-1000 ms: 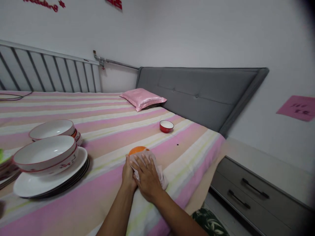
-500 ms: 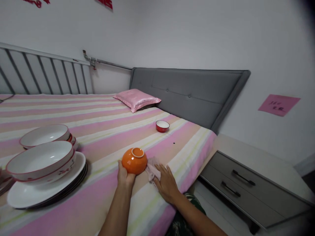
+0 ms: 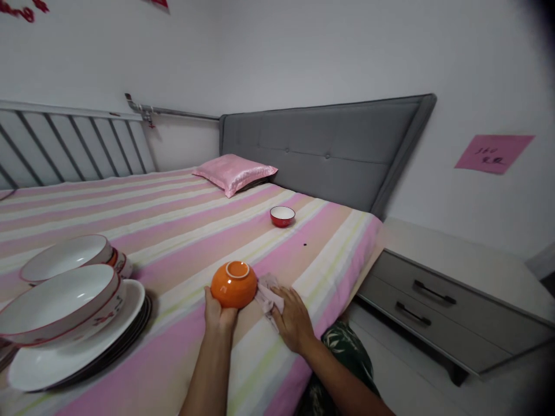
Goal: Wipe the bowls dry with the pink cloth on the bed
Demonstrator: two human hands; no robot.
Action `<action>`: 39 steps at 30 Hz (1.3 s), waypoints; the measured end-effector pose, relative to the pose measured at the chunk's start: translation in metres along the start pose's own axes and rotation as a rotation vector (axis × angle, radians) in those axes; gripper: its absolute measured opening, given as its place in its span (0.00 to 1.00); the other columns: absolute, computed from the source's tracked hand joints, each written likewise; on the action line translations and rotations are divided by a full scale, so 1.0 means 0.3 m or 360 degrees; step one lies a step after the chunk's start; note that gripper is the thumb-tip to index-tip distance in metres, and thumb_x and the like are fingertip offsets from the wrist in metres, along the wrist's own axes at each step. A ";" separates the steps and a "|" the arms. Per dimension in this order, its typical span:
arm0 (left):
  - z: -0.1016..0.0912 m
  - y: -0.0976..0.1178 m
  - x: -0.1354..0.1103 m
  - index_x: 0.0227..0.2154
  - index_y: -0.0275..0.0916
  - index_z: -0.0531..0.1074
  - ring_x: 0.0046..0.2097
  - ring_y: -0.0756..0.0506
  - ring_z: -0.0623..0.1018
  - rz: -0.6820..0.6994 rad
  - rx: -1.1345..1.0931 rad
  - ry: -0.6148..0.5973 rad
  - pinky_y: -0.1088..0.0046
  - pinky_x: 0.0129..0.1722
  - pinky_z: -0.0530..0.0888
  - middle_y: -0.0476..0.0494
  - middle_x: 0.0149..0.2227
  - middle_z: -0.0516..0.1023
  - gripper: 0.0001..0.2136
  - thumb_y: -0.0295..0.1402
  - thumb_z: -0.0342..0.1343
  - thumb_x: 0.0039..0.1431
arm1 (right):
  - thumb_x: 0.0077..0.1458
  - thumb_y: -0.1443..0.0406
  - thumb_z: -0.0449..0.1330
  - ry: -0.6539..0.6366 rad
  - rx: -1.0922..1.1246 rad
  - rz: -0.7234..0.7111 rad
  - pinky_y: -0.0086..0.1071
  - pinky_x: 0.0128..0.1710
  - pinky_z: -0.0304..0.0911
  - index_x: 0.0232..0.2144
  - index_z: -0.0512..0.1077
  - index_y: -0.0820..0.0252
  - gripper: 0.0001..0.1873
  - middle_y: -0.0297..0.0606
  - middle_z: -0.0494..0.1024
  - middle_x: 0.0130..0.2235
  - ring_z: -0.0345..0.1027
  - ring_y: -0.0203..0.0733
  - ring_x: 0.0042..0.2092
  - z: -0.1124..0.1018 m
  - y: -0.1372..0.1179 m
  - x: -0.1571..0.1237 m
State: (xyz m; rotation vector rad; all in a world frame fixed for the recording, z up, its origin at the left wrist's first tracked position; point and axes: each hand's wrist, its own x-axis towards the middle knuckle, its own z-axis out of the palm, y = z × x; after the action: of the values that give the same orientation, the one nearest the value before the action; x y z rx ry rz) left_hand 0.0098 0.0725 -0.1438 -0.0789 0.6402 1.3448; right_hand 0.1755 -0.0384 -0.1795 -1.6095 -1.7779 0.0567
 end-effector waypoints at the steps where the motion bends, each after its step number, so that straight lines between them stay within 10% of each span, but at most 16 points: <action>1: -0.001 0.000 0.003 0.62 0.47 0.58 0.54 0.37 0.74 -0.0005 -0.0013 -0.0007 0.51 0.52 0.69 0.36 0.60 0.66 0.26 0.49 0.40 0.64 | 0.64 0.62 0.47 0.0001 -0.0014 0.0002 0.50 0.64 0.50 0.60 0.61 0.63 0.24 0.42 0.68 0.59 0.58 0.48 0.61 -0.001 -0.002 0.001; 27: -0.126 0.048 0.162 0.63 0.48 0.57 0.41 0.39 0.81 -0.0269 -0.0164 -0.0328 0.48 0.55 0.65 0.36 0.45 0.80 0.27 0.48 0.45 0.62 | 0.63 0.62 0.49 0.0036 0.0073 -0.0031 0.51 0.62 0.54 0.61 0.58 0.58 0.25 0.40 0.67 0.60 0.58 0.48 0.62 0.014 0.026 -0.001; 39: 0.165 0.197 0.240 0.59 0.45 0.62 0.34 0.42 0.82 -0.0273 0.0044 -0.0270 0.52 0.50 0.71 0.43 0.36 0.83 0.21 0.43 0.44 0.65 | 0.61 0.62 0.52 0.0079 0.0044 -0.0086 0.49 0.57 0.62 0.61 0.58 0.54 0.25 0.37 0.69 0.58 0.63 0.48 0.59 0.040 0.048 0.004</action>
State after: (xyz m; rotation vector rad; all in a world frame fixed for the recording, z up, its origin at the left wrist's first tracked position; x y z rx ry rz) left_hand -0.0199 0.1707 -0.1190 0.0028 0.4974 1.1628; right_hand 0.1814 -0.0291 -0.1946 -1.5296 -1.7739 0.0160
